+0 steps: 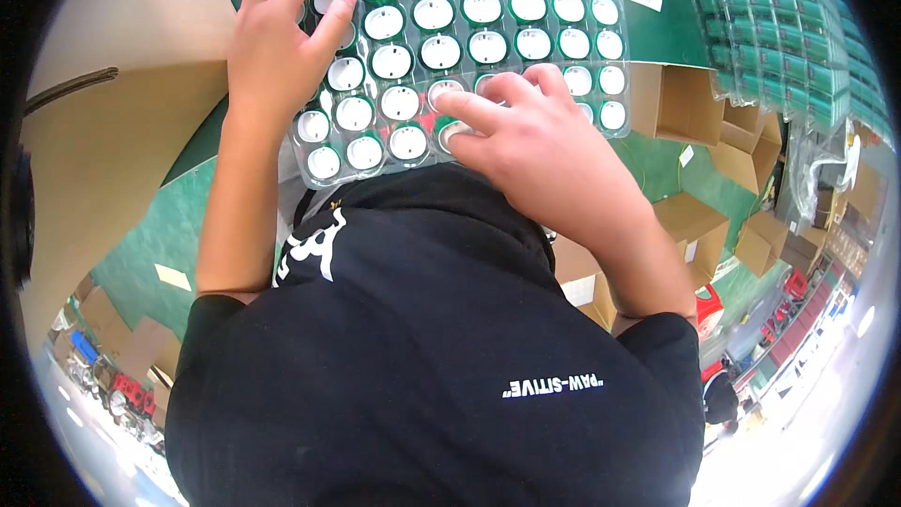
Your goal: Packing trays of electronic components into cardboard boxes and weighing them for shipment.
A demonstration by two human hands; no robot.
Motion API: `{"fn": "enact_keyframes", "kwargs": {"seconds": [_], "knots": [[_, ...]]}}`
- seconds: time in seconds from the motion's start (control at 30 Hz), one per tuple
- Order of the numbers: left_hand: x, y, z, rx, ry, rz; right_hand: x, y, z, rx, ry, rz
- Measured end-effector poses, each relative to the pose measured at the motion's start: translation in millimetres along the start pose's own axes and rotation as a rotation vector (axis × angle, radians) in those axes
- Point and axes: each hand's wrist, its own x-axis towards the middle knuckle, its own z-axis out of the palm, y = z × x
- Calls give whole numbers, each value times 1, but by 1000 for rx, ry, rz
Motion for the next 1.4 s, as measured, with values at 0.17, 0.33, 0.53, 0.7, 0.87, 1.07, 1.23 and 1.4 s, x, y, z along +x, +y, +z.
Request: {"fn": "enact_keyframes", "kwargs": {"seconds": [0.17, 0.33, 0.53, 0.7, 0.87, 1.07, 1.23, 1.4], "knots": [[0, 0, 1, -8, -6, 8, -2, 2, 1, 16, 27, 18], [0, 5, -2, -14, -18, -33, 1, -8, 5, 36, 63, 70], [1, 7, -2, -34, -33, -71, 2, -12, 15, 91, 108, 125], [3, 10, -3, -9, -46, -80, -5, -24, 13, -17, 78, 168], [3, 12, -1, -10, -58, -98, -10, -35, 23, -6, 48, 221], [5, 19, -4, -14, -85, -154, -13, -42, 24, -21, 78, 282], [5, 21, -1, -43, -108, -196, -10, -32, 26, 91, 65, 270], [-3, -19, 10, 70, -49, 52, -13, -23, 27, 124, 115, 245]]}}
